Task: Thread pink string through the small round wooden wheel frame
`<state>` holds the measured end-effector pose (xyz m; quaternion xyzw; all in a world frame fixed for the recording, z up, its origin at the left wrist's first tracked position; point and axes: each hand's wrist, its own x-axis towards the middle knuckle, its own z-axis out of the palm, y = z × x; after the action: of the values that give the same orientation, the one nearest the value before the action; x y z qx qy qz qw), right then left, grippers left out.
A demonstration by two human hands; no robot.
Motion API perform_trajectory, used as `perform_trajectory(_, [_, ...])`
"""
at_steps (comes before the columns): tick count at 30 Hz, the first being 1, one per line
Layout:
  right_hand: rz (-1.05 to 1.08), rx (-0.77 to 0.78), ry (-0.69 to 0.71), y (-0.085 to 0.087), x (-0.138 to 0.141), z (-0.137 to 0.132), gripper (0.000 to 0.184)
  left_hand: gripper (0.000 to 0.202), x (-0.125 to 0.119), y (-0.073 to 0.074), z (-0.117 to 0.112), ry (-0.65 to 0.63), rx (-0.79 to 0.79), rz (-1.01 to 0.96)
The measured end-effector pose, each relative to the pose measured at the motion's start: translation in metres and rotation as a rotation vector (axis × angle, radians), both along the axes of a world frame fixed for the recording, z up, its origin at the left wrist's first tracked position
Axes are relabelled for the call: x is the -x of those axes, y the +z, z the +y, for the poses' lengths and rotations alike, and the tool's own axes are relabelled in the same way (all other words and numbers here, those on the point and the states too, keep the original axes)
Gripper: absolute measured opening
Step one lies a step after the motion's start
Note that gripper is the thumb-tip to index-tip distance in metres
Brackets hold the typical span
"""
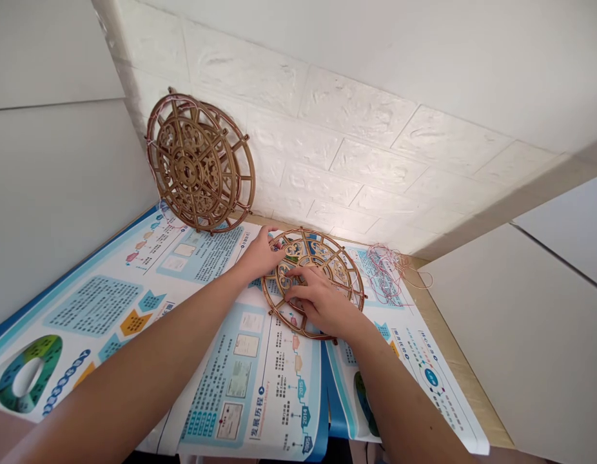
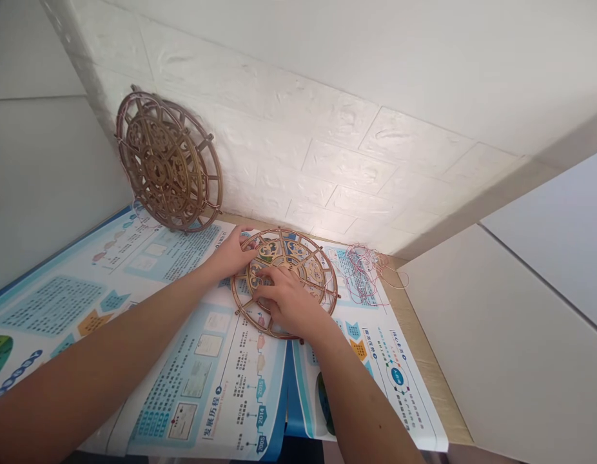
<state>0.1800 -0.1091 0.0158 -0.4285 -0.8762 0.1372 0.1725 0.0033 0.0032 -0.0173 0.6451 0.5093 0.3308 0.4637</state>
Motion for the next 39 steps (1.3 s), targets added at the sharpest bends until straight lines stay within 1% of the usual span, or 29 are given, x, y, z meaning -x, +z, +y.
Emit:
perform_trajectory(3, [-0.036, -0.016, 0.008, 0.001, 0.002, -0.001, 0.037, 0.065, 0.0, 0.001, 0.0, -0.005, 0.012, -0.015])
perform_trajectory(5, [-0.022, -0.024, 0.02, 0.003, 0.001, -0.001, 0.035, 0.065, 0.0, 0.0, 0.0, -0.002, 0.005, -0.01])
perform_trajectory(7, [0.039, -0.051, 0.022, 0.003, -0.001, -0.001, 0.037, 0.065, 0.0, -0.003, 0.001, -0.005, -0.002, -0.01])
perform_trajectory(9, [0.131, -0.102, -0.016, 0.004, -0.006, 0.0, 0.041, 0.065, 0.0, -0.006, 0.003, -0.011, 0.001, -0.019])
perform_trajectory(12, [0.266, -0.188, -0.161, 0.003, -0.019, 0.005, 0.041, 0.067, -0.001, -0.008, 0.003, -0.012, 0.018, -0.02])
perform_trajectory(15, [0.36, -0.228, -0.363, -0.001, -0.035, 0.011, 0.034, 0.068, 0.0, -0.005, 0.002, -0.015, 0.027, -0.012])
perform_trajectory(19, [0.438, -0.186, -0.637, -0.01, -0.05, 0.017, 0.028, 0.067, 0.001, 0.001, 0.0, -0.012, 0.045, 0.027])
perform_trajectory(21, [0.467, -0.149, -0.708, -0.014, -0.052, 0.018, 0.028, 0.067, 0.001, 0.001, 0.0, -0.015, 0.058, 0.027])
perform_trajectory(23, [0.48, -0.128, -0.721, -0.016, -0.051, 0.019, 0.029, 0.068, 0.001, 0.0, 0.0, -0.014, 0.056, 0.011])
perform_trajectory(30, [0.443, -0.123, -0.642, -0.018, -0.045, 0.019, 0.031, 0.067, 0.001, -0.002, 0.0, -0.034, 0.053, -0.041])
perform_trajectory(35, [0.441, -0.134, -0.644, -0.017, -0.045, 0.02, 0.03, 0.068, 0.001, -0.001, -0.001, -0.019, 0.038, -0.003])
perform_trajectory(39, [0.439, -0.126, -0.648, -0.017, -0.045, 0.02, 0.03, 0.067, 0.0, -0.002, 0.0, -0.018, 0.034, -0.018])
